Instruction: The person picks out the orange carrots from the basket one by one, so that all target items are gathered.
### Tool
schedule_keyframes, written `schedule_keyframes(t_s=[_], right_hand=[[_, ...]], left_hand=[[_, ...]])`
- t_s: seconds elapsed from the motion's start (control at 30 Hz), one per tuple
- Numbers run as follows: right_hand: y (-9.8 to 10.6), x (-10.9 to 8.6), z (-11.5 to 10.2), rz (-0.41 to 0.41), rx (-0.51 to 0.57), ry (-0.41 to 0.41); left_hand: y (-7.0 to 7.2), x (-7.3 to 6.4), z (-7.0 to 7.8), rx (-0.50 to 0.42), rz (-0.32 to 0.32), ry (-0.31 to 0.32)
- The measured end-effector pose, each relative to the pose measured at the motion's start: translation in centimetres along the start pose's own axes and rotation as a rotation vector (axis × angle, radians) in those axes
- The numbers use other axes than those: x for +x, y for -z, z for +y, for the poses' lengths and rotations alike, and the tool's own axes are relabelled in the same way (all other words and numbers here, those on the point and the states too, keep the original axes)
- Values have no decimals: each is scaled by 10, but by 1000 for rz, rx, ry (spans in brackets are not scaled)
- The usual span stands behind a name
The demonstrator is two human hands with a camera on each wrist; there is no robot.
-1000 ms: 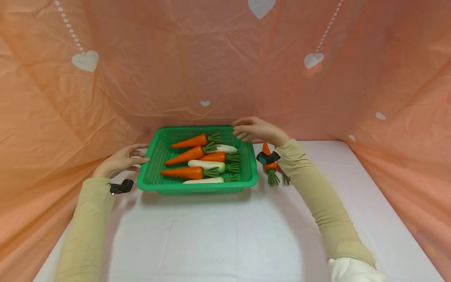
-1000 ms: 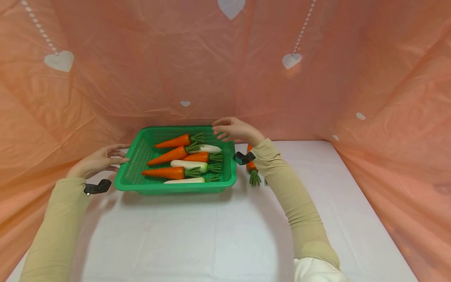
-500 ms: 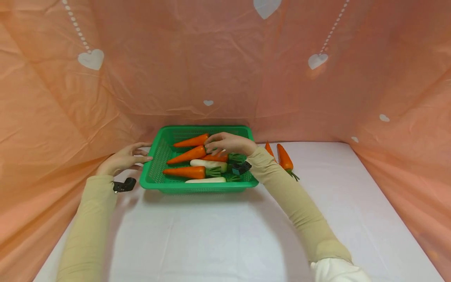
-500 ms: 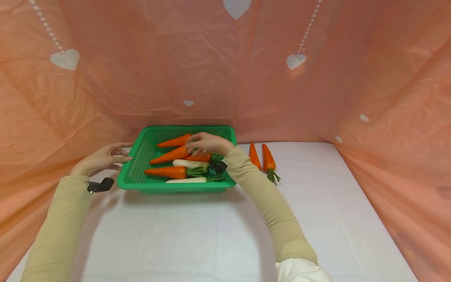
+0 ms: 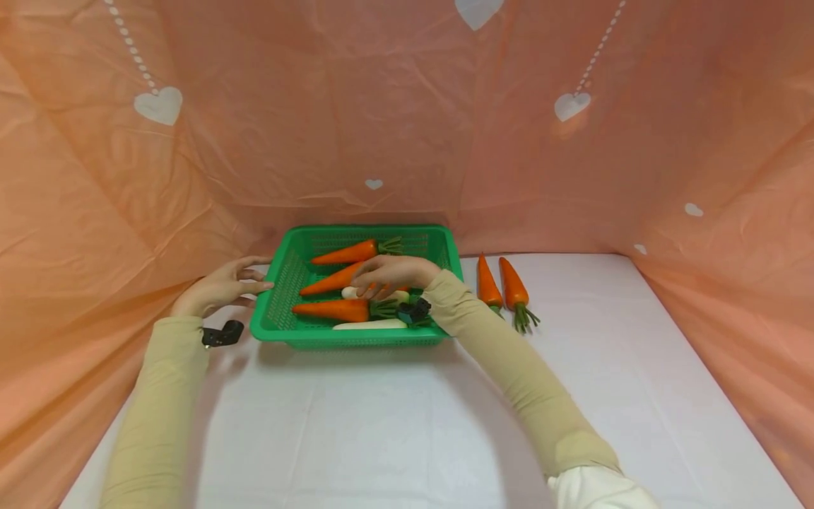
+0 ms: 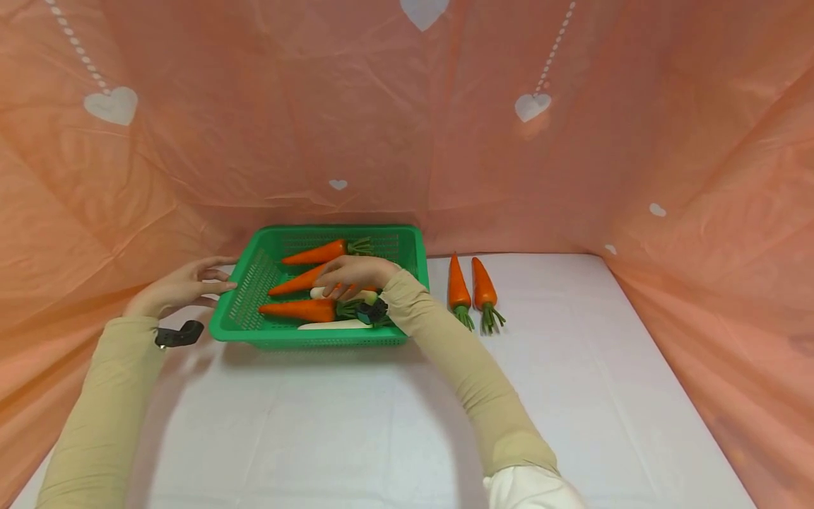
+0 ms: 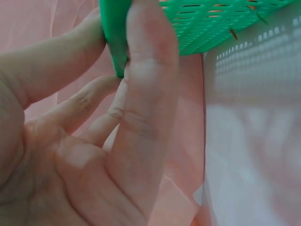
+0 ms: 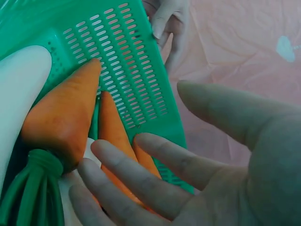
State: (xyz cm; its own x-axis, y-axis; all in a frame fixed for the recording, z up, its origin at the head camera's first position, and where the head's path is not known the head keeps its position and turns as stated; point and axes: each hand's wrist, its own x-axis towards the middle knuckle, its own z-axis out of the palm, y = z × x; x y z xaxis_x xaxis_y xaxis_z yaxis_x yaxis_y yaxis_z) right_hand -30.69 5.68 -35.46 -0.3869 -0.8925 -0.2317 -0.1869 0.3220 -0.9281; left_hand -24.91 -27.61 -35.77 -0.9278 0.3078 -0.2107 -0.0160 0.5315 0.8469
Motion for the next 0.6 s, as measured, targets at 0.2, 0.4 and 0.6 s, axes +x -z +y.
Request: schedule_keyframes(t_s=[0.2, 0.4, 0.6], right_hand=[[-1, 10, 1, -89, -76, 40], [-1, 20, 2, -144, -152, 122], [-1, 22, 6, -138, -172, 80]], left_hand=[[1, 0, 1, -3, -3, 11], [2, -1, 3, -6, -6, 14], [0, -1, 2, -5, -4, 15]])
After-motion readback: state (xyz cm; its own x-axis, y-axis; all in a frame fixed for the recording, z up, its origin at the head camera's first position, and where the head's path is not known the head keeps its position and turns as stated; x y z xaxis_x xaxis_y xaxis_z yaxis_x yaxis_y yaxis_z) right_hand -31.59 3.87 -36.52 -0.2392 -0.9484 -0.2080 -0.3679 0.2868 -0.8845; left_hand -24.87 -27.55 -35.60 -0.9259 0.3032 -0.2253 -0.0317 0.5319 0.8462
